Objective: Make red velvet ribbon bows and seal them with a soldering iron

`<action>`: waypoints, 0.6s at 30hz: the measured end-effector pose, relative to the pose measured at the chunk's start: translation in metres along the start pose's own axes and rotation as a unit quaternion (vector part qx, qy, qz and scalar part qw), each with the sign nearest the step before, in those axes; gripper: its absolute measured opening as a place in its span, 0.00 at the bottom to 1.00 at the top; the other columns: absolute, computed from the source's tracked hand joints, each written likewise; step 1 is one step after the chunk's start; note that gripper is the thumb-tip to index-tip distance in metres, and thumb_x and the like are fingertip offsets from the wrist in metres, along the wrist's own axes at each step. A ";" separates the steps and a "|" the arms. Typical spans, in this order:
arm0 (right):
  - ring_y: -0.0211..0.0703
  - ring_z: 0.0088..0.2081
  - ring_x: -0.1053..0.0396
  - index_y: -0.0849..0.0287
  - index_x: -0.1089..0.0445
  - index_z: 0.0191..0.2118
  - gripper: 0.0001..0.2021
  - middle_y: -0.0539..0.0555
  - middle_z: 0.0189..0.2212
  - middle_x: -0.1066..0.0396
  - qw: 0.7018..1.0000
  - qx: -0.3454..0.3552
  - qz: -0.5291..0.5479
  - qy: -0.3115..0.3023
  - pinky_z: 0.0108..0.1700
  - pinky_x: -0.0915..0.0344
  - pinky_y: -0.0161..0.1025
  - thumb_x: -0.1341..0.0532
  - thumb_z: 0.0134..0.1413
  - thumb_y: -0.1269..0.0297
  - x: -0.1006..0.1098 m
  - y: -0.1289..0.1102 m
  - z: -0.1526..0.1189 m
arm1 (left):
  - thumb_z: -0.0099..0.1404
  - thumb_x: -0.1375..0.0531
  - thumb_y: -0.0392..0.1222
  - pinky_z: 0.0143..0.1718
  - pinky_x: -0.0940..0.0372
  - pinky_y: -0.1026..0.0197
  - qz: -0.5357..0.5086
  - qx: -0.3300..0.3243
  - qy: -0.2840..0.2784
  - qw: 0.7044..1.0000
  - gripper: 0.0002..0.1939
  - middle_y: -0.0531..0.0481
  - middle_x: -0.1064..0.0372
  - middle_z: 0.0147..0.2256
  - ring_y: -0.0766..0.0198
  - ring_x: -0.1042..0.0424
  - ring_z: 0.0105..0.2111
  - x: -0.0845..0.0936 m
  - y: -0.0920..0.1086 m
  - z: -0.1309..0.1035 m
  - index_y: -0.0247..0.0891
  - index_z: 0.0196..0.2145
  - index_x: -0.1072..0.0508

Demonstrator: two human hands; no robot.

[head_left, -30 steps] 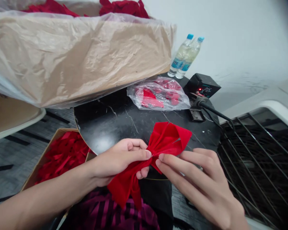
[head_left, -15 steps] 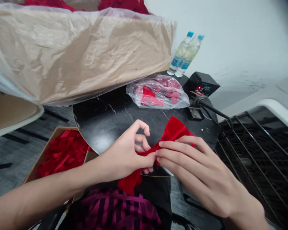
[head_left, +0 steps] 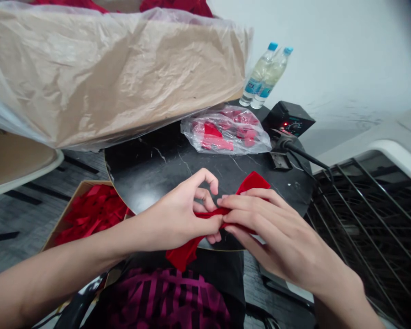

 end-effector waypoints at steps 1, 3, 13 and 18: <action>0.46 0.60 0.32 0.66 0.31 0.53 0.13 0.62 0.57 0.28 1.000 0.002 -0.017 0.004 0.63 0.37 0.47 0.37 0.65 0.73 0.001 0.000 -0.001 | 0.61 0.32 0.32 0.33 0.25 0.58 -0.013 -0.002 0.002 1.000 0.22 0.59 0.32 0.30 0.62 0.21 0.29 0.001 0.000 0.001 0.44 0.40 0.44; 0.52 0.63 0.36 0.66 0.31 0.55 0.17 0.63 0.60 0.30 0.998 0.013 -0.062 0.016 0.63 0.37 0.51 0.34 0.62 0.71 0.005 -0.001 -0.004 | 0.61 0.32 0.33 0.31 0.26 0.60 -0.040 -0.001 0.006 0.999 0.23 0.59 0.31 0.28 0.63 0.22 0.27 0.004 -0.001 0.003 0.44 0.39 0.45; 0.51 0.48 0.30 0.56 0.22 0.46 0.10 0.56 0.44 0.23 0.952 0.020 -0.219 0.212 0.52 0.29 0.50 0.30 0.58 0.67 0.009 -0.005 -0.028 | 0.67 0.37 0.34 0.24 0.37 0.73 -0.158 0.061 0.014 0.985 0.16 0.52 0.27 0.24 0.71 0.30 0.22 0.008 -0.015 0.007 0.42 0.38 0.45; 0.50 0.43 0.31 0.52 0.20 0.46 0.11 0.52 0.43 0.22 0.933 0.004 -0.242 0.266 0.47 0.31 0.49 0.29 0.57 0.66 0.009 -0.005 -0.035 | 0.68 0.37 0.34 0.25 0.37 0.73 -0.160 0.059 0.023 0.985 0.16 0.52 0.27 0.24 0.71 0.30 0.22 0.005 -0.012 0.005 0.42 0.38 0.45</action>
Point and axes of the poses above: each hand's wrist, its own z-axis towards the middle knuckle, its own x-axis out of the back of the hand, y = z × x, the point moved 8 cm from there along z, towards the middle knuckle
